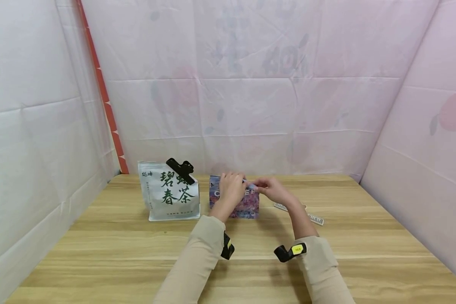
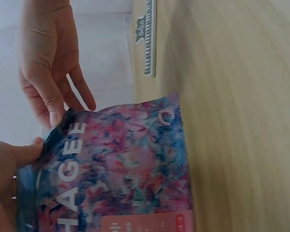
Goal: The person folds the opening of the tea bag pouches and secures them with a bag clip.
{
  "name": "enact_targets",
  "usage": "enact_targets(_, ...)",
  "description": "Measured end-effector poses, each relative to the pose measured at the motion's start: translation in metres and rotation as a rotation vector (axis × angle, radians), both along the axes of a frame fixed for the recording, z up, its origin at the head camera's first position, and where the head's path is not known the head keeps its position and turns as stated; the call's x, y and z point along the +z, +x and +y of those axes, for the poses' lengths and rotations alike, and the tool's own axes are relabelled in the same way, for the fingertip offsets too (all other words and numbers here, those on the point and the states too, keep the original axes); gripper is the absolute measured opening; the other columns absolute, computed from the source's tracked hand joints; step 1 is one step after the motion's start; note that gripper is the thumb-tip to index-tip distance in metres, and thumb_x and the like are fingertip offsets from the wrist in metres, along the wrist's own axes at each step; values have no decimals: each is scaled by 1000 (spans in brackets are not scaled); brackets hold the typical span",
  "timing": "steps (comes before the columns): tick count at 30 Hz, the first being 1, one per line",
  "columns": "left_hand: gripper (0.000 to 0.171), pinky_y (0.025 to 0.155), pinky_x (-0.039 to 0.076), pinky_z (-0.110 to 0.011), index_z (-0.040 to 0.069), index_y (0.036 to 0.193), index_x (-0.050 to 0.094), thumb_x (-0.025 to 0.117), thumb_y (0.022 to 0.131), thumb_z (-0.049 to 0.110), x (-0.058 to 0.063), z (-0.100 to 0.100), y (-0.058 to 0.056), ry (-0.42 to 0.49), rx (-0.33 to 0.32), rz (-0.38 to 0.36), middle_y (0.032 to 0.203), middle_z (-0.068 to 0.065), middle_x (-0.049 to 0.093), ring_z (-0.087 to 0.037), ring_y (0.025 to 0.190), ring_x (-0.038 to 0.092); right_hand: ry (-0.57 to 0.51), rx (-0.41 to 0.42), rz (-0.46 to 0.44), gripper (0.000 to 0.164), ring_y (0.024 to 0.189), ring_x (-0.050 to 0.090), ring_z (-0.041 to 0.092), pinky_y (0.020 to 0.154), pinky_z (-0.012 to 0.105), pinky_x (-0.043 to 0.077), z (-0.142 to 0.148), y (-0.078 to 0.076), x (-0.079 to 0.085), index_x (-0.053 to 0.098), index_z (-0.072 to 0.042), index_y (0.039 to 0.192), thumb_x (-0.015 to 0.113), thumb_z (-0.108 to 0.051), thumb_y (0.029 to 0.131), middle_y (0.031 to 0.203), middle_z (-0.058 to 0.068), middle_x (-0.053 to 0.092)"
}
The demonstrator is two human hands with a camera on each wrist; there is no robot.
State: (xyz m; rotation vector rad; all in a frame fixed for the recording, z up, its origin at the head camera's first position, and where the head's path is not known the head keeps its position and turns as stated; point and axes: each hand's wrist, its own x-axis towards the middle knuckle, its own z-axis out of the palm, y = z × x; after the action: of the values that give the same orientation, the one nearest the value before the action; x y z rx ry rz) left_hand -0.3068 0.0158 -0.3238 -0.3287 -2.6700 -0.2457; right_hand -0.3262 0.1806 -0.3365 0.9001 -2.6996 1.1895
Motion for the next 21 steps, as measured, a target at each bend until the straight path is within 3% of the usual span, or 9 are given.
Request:
enact_targets(9,15,71,35,-29,21,87,70,66,84,35,-3,-1,0,72,-17,74,86,7,66,-14,81,56,-15,-63,54,14,87,60,31,71,40,50,-9,-7,-9,64,5,100,57,-3,90,94,16,63)
enact_targets(16,19,74,38,-32,21,91,70,68,82,38,4,1,0,24,-2,-8,89,5,65,-16,85,56,-2,-92,165,4,70,58,22,57,33,47,-15,-6,-10,63,0,87,59,-2,87,80,10,63)
enact_targets(21,22,79,36,-36,25,96,69,66,82,42,4,4,-4,-59,12,-59,95,5,65,-17,91,54,-17,-101,163,4,68,56,21,57,31,45,-14,-9,-14,63,1,87,59,-2,87,80,8,62)
